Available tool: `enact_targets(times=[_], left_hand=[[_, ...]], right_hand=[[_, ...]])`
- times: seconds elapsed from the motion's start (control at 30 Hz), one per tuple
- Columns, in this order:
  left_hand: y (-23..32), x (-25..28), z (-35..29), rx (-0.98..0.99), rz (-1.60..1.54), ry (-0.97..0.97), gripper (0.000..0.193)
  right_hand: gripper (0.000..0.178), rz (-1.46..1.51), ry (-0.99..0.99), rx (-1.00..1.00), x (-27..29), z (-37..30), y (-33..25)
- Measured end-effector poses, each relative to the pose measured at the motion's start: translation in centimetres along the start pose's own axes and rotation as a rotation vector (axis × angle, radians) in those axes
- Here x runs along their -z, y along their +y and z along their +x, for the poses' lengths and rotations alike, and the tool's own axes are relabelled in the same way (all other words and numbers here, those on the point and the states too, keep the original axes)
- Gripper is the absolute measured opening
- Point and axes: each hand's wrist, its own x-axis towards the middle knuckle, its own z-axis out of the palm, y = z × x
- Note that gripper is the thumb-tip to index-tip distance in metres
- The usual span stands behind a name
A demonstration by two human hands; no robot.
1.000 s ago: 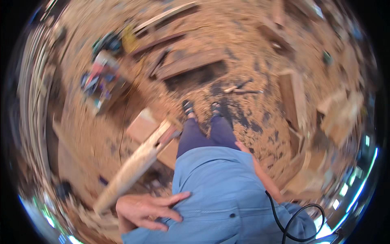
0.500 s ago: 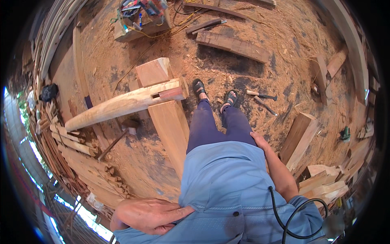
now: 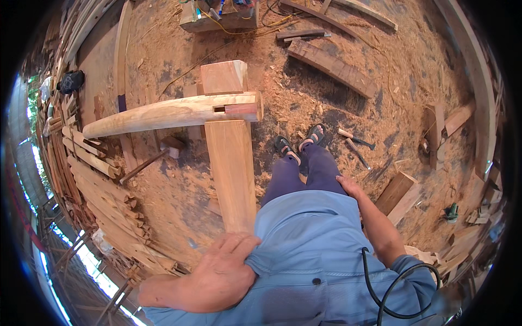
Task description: The person aligns a smaller wooden block against a larger tapered wooden piece and uses a pen to mark cut lines on the larger piece. The person repositions the block and continues marking along the edges to guide subsequent cuts.
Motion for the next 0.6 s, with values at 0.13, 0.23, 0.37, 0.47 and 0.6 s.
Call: enact_targets(times=[0.13, 0.23, 0.37, 0.47, 0.6], left_hand=[[-1.4, -0.6, -2.7, -0.047, -0.335, -0.155, 0.030], [-1.8, -1.8, -4.8, -0.032, -0.103, -0.153, 0.026], [-1.8, -3.9, -8.0, 0.112, 0.287, -0.055, 0.017], [-3.0, -5.2, -10.6, 0.030, 0.229, 0.000, 0.014], [-4.6, -6.9, -14.2, -0.075, 0.209, 0.128, 0.013]], right_hand=[[0.073, -0.064, 0.040, 0.038, -1.6, 0.2, 0.4], [0.075, -0.113, 0.028, 0.050, -3.1, 0.8, 1.1], [0.074, -0.214, 0.002, 0.037, -4.7, 1.2, 0.2], [0.070, -0.405, -0.013, -0.019, -5.0, -0.4, -4.5], [0.060, -0.597, -0.056, 0.310, -6.8, -7.5, -17.2]])
